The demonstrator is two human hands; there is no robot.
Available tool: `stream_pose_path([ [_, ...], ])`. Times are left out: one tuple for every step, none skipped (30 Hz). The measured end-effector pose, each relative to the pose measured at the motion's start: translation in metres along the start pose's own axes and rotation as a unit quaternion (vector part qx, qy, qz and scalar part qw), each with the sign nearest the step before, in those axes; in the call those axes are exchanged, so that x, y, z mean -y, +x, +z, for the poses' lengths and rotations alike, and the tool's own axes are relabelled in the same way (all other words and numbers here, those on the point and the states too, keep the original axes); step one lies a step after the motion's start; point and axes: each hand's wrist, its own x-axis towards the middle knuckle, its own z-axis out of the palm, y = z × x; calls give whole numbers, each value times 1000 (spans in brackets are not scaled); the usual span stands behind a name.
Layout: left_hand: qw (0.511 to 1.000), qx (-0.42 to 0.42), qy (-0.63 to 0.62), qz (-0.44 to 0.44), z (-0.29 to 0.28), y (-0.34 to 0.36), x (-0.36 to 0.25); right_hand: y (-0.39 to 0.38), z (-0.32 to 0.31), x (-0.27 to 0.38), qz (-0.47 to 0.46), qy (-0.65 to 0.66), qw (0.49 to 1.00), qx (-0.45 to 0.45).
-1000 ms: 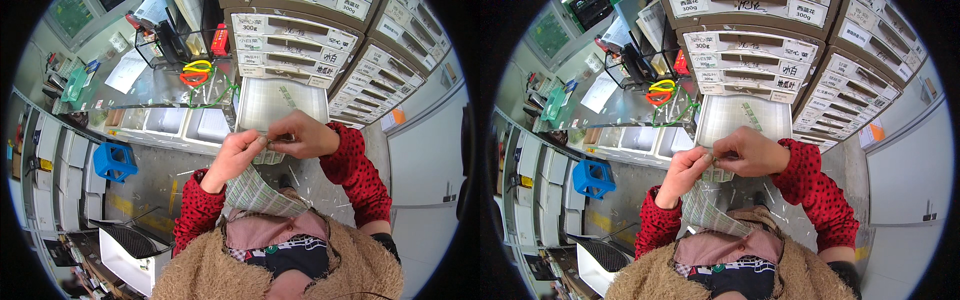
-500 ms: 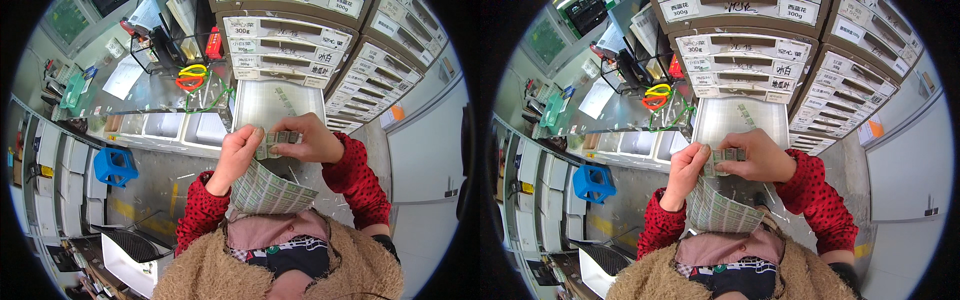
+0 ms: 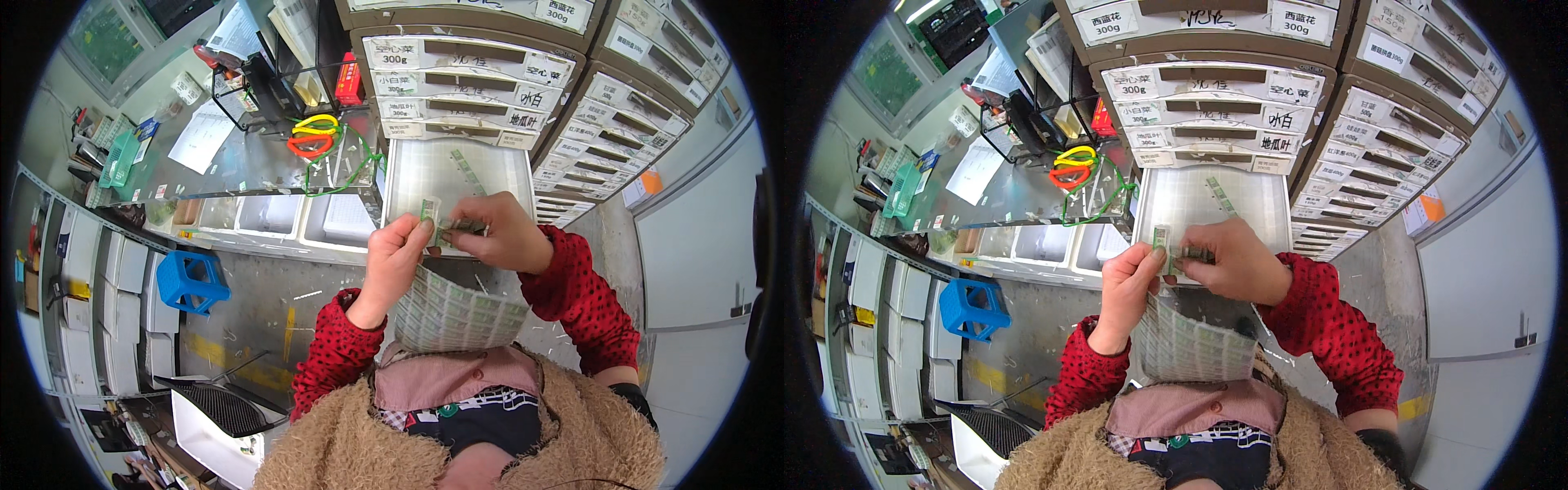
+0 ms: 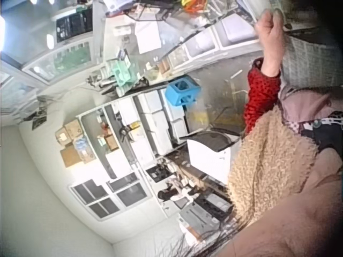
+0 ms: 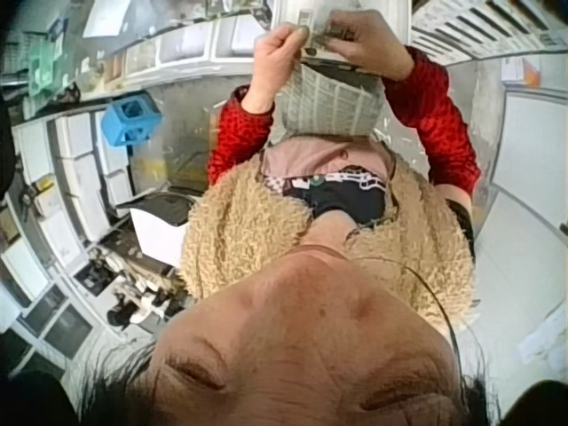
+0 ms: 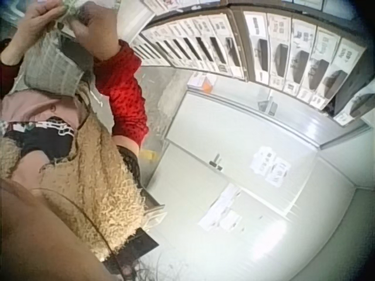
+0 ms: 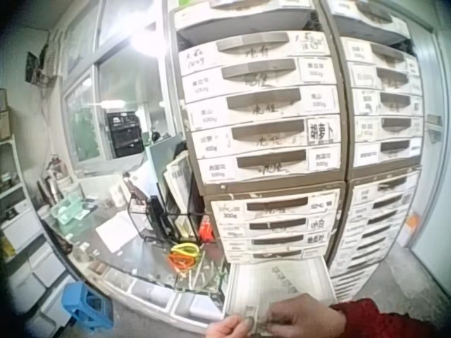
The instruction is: The person retrieves a sheet of green labels from a drawer, tears off individual labels, and places them into a white styrofoam box. They also handle several rolls of label tape, moving them within the box.
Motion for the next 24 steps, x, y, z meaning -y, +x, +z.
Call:
stream_pose_path([
  [1000, -13, -6, -2, 2, 1, 1, -1, 0, 1, -14, -13, 1000, 1],
  [1000, -23, -4, -5, 1, 4, -1, -2, -1, 2, -28, -27, 999, 2],
  [999, -34, -2, -7, 0, 8, -3, -3, -3, 4, -44, -42, 998, 4],
  [999, -48, -1, -7, -5, 9, -5, -4, -3, 7, -42, -57, 998, -1],
  [998, -67, 6, 2, -17, 11, -5, -2, -4, 8, -54, -65, 996, -1],
  [995, -88, 38, -28, -19, 11, -5, -2, -6, 10, -68, -74, 995, 1],
  [996, -92, -2, -11, -20, 19, 11, -6, -9, 15, -40, -88, 994, -56],
  [995, -68, 67, 19, -17, 34, 23, -20, -14, 9, -10, -99, 989, -112],
  [993, -23, 110, -40, -8, 52, 32, -33, -20, -11, 47, -91, 980, -168],
  [983, 12, 178, -49, -2, 73, 43, -43, -28, -27, 30, -114, 969, -219],
  [982, 30, 181, -53, -2, 90, 36, -38, -31, -18, 56, -102, 962, -247],
  [981, 27, 187, -45, 1, 98, 33, -47, -34, -35, 37, -136, 949, -283],
  [985, 3, 168, -34, 6, 104, 38, -55, -38, -43, 58, -166, 941, -290],
  [963, -4, 270, 19, 1, 116, 56, -56, -33, -43, 46, -107, 946, -304],
  [966, 13, 259, -17, -1, 114, 53, -60, -30, -41, 68, -91, 950, -290],
  [963, 6, 269, -11, 4, 114, 52, -69, -29, -51, 71, -93, 943, -312],
  [958, 10, 286, -6, 4, 114, 53, -78, -28, -61, 67, -100, 943, -311],
  [953, 18, 304, -2, 7, 114, 57, -88, -26, -70, 67, -107, 941, -313],
  [958, 9, 287, 2, 10, 112, 59, -97, -24, -72, 114, -80, 936, -324],
  [955, 15, 295, -4, 9, 109, 56, -104, -18, -70, 160, -47, 929, -331],
  [953, 22, 303, -10, 7, 106, 52, -109, -13, -69, 205, -14, 919, -338],
  [951, 30, 309, -15, 8, 104, 50, -116, -9, -70, 198, 19, 922, -333],
  [949, 34, 315, 0, 8, 105, 52, -121, -6, -71, 190, 52, 924, -328],
  [945, 42, 324, 0, 8, 106, 52, -125, -2, -71, 182, 84, 925, -323],
])
